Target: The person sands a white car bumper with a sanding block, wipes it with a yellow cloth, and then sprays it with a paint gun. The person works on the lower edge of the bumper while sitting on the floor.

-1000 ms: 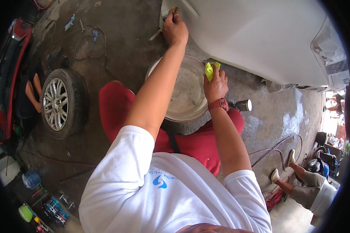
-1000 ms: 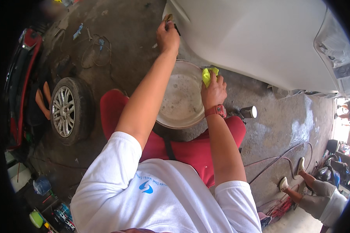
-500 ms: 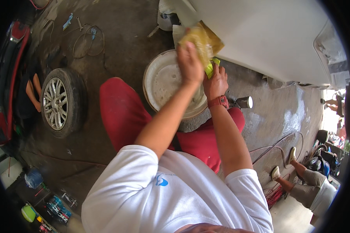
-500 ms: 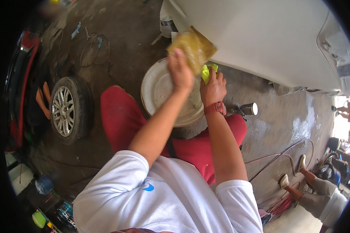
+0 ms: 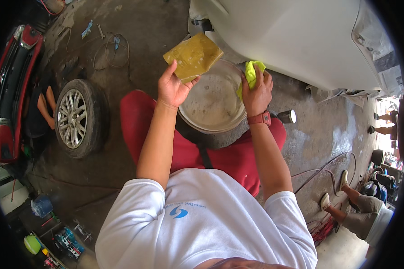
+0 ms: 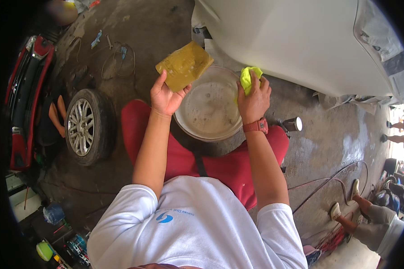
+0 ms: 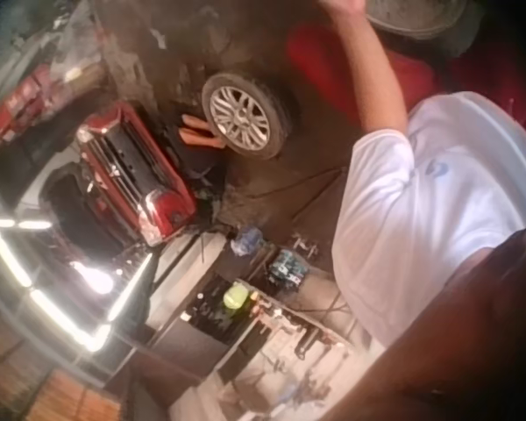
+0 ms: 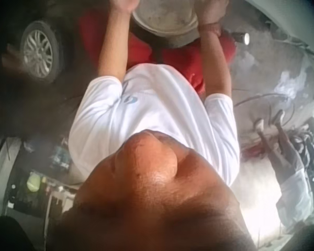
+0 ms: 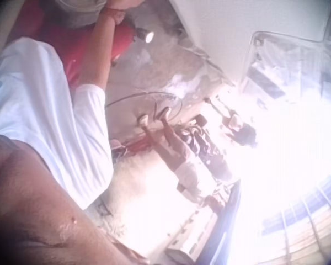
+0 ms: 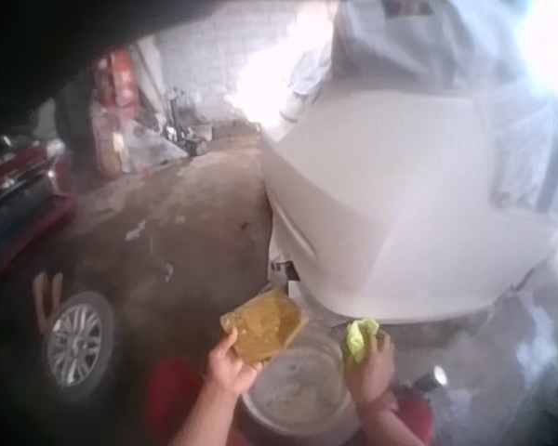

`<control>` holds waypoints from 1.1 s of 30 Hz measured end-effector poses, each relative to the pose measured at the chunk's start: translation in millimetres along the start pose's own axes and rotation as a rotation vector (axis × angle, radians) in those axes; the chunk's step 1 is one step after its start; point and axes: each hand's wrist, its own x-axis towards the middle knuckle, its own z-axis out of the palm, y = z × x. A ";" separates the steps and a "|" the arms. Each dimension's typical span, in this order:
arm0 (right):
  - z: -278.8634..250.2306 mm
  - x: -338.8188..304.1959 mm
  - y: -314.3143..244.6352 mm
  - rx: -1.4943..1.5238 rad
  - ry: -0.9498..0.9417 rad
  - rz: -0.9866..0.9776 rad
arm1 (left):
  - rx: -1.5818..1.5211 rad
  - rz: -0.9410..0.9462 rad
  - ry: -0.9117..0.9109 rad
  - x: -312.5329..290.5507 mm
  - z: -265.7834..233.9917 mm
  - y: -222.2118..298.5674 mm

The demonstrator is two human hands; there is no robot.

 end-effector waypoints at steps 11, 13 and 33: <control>0.7 4.5 -3.0 -0.311 -0.593 0.093 | -0.097 -0.101 -0.162 -7.8 25.2 -0.9; -8.5 13.2 -14.6 -0.187 -0.253 -0.089 | 0.015 -0.125 -0.153 -9.6 25.3 1.5; -37.4 37.9 -43.5 1.146 -0.769 0.492 | 0.989 0.014 -0.022 -11.8 -1.0 3.0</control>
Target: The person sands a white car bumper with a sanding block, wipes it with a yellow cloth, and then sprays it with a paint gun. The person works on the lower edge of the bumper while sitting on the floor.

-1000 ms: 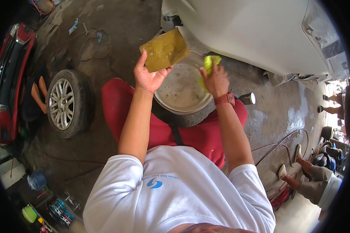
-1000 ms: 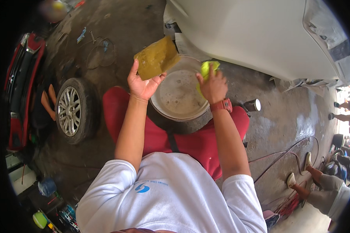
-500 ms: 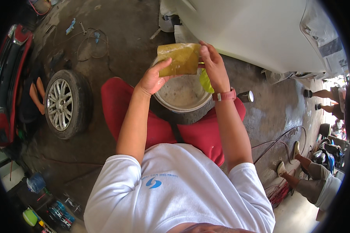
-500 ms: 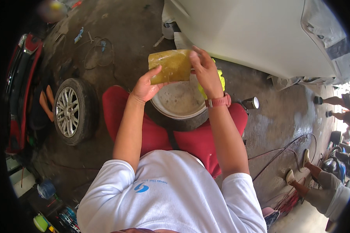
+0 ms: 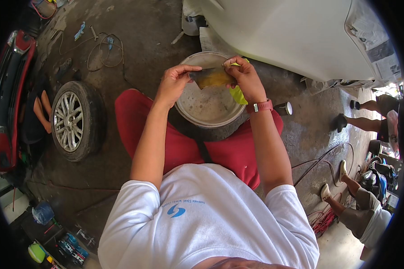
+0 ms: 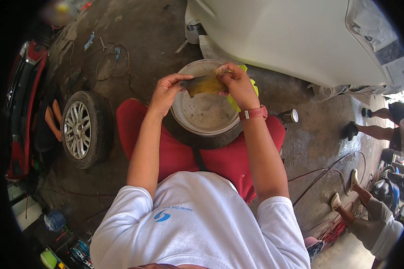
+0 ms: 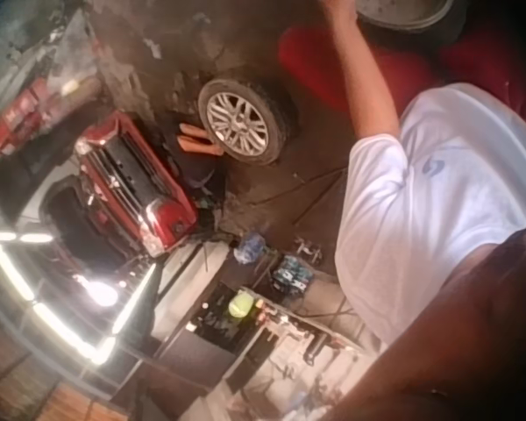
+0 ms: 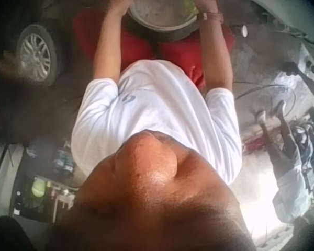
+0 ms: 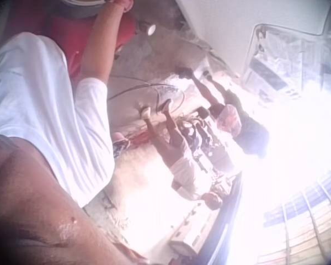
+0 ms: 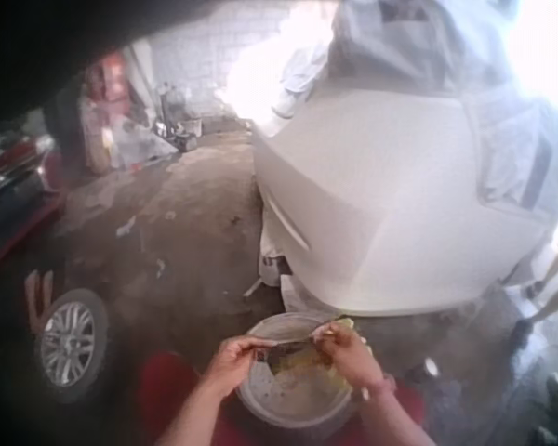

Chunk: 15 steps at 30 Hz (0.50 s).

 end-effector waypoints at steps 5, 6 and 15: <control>-3.7 0.3 -2.3 0.124 -0.032 0.075 | 0.317 0.270 0.030 -4.8 5.4 9.7; -3.3 -1.5 -1.6 0.084 -0.028 0.022 | 0.310 0.298 -0.008 -5.8 6.0 12.7; 10.9 2.8 17.8 0.135 -0.175 -0.133 | -0.882 -0.263 -0.350 -15.7 30.2 14.2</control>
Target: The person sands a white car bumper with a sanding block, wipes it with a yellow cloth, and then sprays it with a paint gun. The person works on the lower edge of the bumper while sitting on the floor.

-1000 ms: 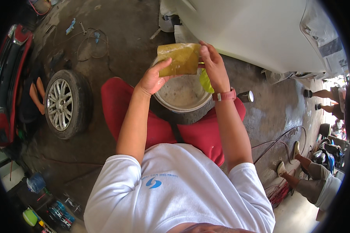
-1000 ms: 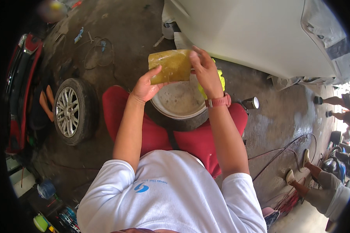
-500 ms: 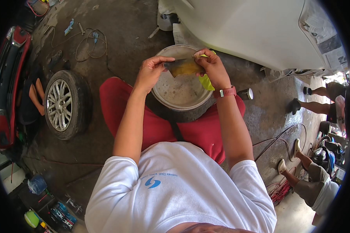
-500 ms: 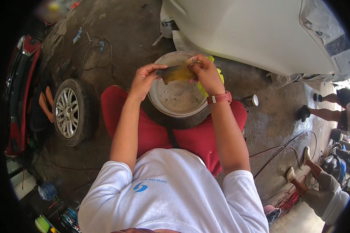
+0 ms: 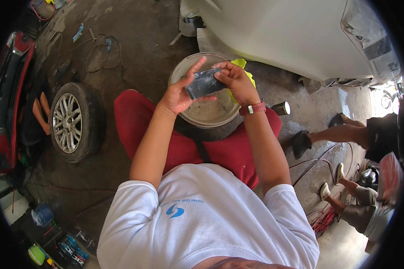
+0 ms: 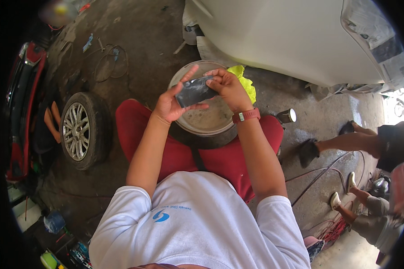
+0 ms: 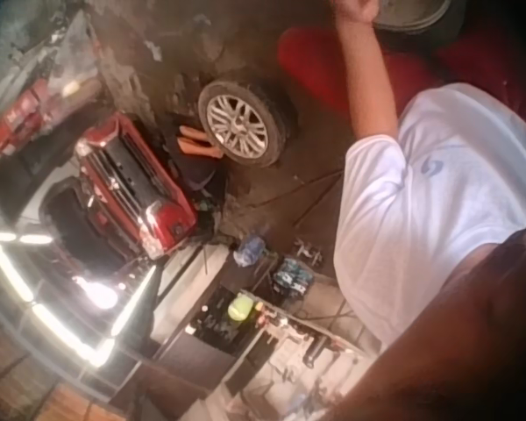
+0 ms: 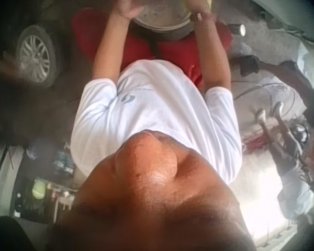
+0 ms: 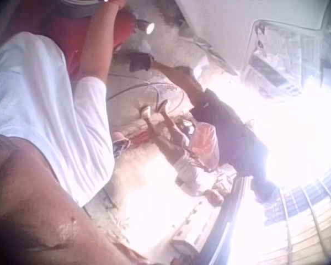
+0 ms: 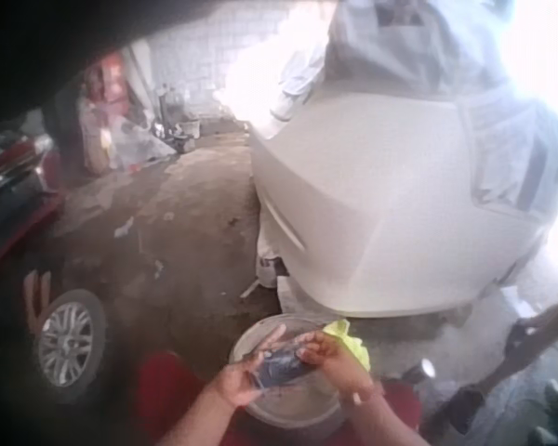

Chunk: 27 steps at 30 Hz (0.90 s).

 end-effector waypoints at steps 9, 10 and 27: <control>-40.4 13.6 37.2 -1.670 0.620 -0.044 | 0.113 0.410 0.381 57.7 -9.6 -1.1; -42.4 15.2 42.9 -1.608 0.620 -0.053 | 0.137 0.460 0.464 75.9 -6.0 1.4; -65.6 19.8 81.8 -1.288 0.569 0.194 | 1.188 0.953 0.653 201.3 43.1 -82.6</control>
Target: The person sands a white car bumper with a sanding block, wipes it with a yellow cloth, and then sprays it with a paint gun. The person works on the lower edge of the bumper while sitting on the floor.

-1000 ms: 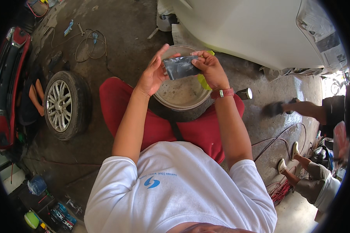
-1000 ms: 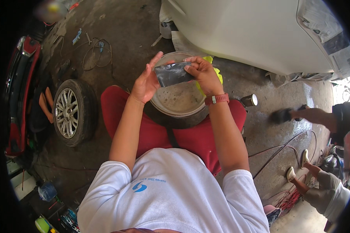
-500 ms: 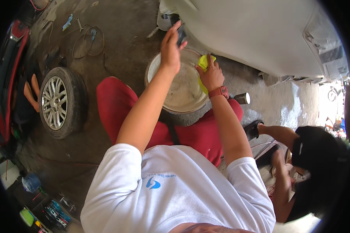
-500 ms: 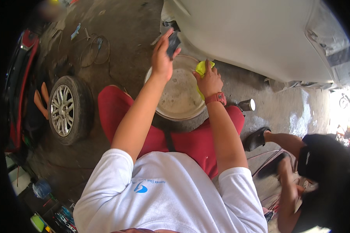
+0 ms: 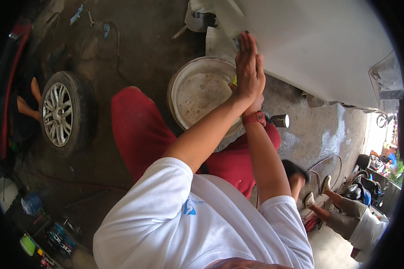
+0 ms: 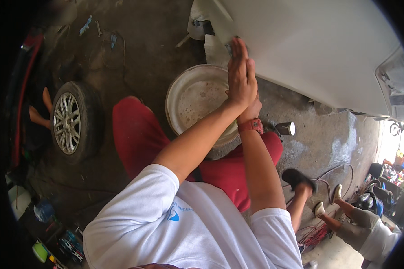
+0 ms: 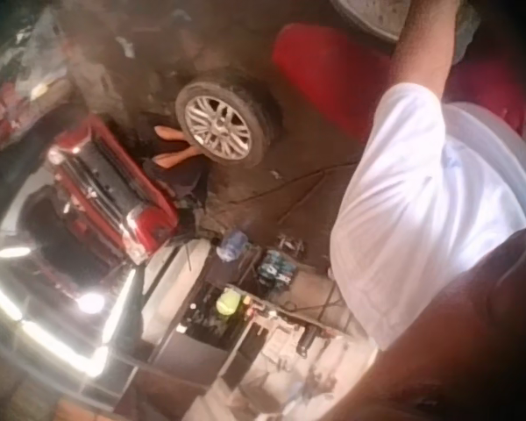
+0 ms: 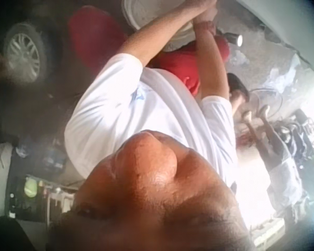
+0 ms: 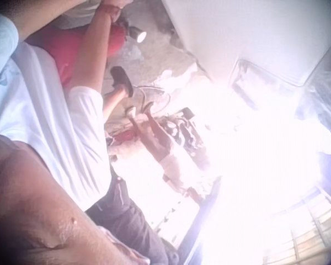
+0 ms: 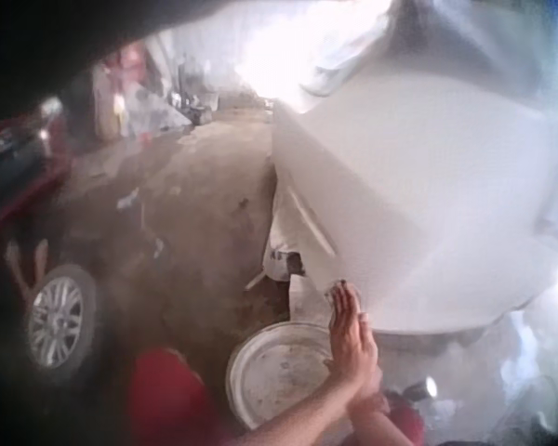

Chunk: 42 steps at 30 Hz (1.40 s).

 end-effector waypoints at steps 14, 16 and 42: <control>-3.7 2.2 -16.7 -0.262 0.112 -0.171 | 0.000 -0.178 0.059 38.2 -7.3 -33.5; 5.5 9.4 -8.3 -0.375 0.263 -0.393 | 0.036 -0.188 0.010 -9.2 4.1 -5.0; 19.5 6.4 1.5 -0.049 0.203 -0.245 | -0.051 -0.111 0.040 -2.0 42.6 68.2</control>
